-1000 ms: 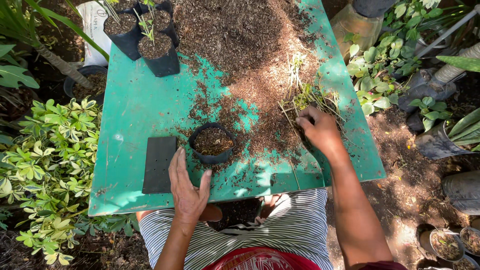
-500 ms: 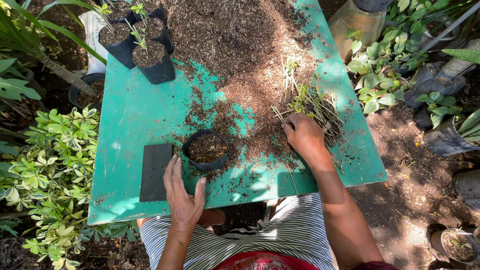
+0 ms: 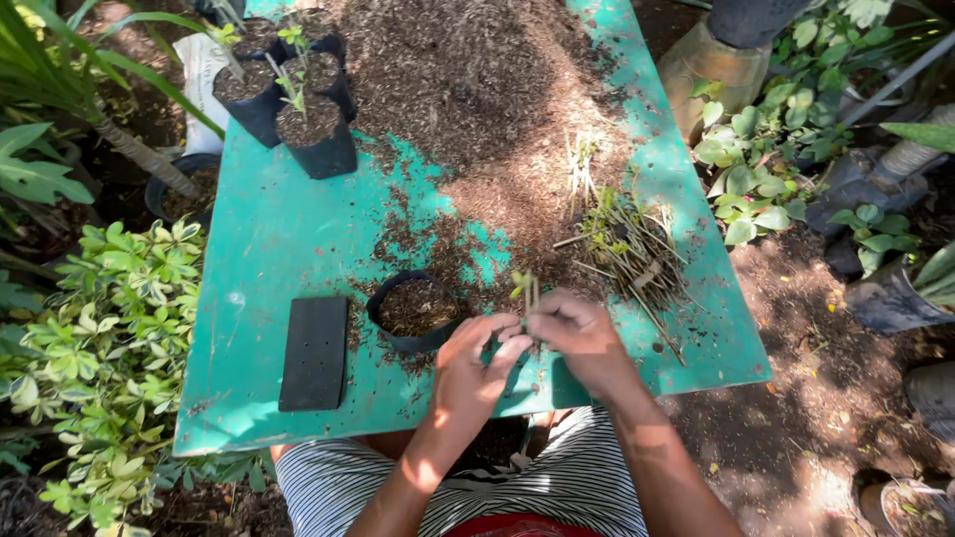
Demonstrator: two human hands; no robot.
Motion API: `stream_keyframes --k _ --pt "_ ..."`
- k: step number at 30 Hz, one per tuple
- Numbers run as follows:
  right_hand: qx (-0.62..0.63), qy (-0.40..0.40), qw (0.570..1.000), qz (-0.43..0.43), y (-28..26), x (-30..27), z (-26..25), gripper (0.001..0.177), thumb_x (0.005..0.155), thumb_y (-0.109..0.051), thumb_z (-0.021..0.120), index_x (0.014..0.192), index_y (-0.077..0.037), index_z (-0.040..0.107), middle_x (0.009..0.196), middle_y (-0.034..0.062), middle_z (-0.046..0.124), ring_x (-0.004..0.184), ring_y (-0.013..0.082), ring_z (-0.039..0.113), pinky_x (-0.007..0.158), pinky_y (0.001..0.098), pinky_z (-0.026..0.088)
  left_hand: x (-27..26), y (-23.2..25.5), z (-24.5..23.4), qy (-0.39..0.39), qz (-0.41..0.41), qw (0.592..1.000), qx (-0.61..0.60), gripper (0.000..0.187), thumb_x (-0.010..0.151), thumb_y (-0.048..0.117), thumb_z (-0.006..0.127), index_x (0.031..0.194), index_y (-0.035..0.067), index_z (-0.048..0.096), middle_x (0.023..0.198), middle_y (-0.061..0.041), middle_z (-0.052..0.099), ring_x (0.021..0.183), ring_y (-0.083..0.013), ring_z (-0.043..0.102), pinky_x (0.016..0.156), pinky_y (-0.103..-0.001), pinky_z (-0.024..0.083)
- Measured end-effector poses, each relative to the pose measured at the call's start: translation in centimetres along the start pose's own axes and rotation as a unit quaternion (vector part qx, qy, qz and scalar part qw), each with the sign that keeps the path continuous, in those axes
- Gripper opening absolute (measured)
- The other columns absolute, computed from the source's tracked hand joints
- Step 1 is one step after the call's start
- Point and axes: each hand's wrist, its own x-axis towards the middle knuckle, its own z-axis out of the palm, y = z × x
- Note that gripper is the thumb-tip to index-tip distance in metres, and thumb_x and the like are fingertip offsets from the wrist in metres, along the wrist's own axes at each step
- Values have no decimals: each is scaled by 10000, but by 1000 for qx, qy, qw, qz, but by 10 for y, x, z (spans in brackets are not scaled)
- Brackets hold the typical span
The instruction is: The person picks up a small black plastic pot and fills it with soil from a pile on a table by hand. The person then takes a small plant seedling from a pile and plants it into the soil within the pot.
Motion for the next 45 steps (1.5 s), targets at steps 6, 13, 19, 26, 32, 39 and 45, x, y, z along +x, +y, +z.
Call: stream_keyframes --k 6,13,19,26,32,39,45 --pt "82 -25 996 31 3 -20 23 83 1008 -105 752 927 -94 762 957 -12 603 965 129 570 899 293 429 -11 -5 -1 -34 -90 993 -75 151 976 201 775 1102 142 835 1026 -31 839 941 -157 753 835 -313 556" --pt "-2 -12 1000 27 -16 -26 26 156 995 -164 760 1121 -101 825 1217 46 747 1165 169 694 993 311 535 -34 -27 -2 -54 -144 969 -191 93 1045 118 739 1047 78 823 890 -24 738 757 -122 595 654 -261 462" --pt "-367 93 915 -136 -11 23 -94 230 1087 -199 654 1187 -74 819 1144 104 829 1038 258 750 941 398 555 -44 -38 -9 -48 -177 958 -218 150 993 206 783 988 61 821 893 -53 785 801 -163 677 749 -308 549" --pt "-586 89 788 168 1 92 -146 321 1122 -431 598 1316 -267 793 1156 183 703 1032 403 706 855 550 596 -53 -54 -8 -60 -207 957 -192 108 975 174 761 1006 114 845 1053 -72 895 981 -226 847 913 -392 694" --pt "-600 73 779 167 23 106 -153 247 1114 -345 591 1235 -224 769 1163 176 784 1069 404 704 819 562 602 -65 -56 -15 -50 -195 950 -238 128 990 121 784 1090 58 833 966 -55 833 896 -172 744 802 -334 642" --pt "-465 131 873 65 16 88 -162 183 1064 -321 716 1018 -155 776 1015 118 752 951 310 665 842 428 465 -57 -44 -25 -50 -215 947 -235 127 954 114 812 1068 94 864 1024 -34 869 951 -163 795 867 -317 653" --pt "-291 80 953 31 -28 48 -121 85 1094 -185 709 1078 -119 759 975 -38 706 953 123 597 892 299 457 -39 -10 -40 -97 -168 959 -205 198 1080 261 694 1000 109 792 733 40 575 628 -107 453 563 -274 377"
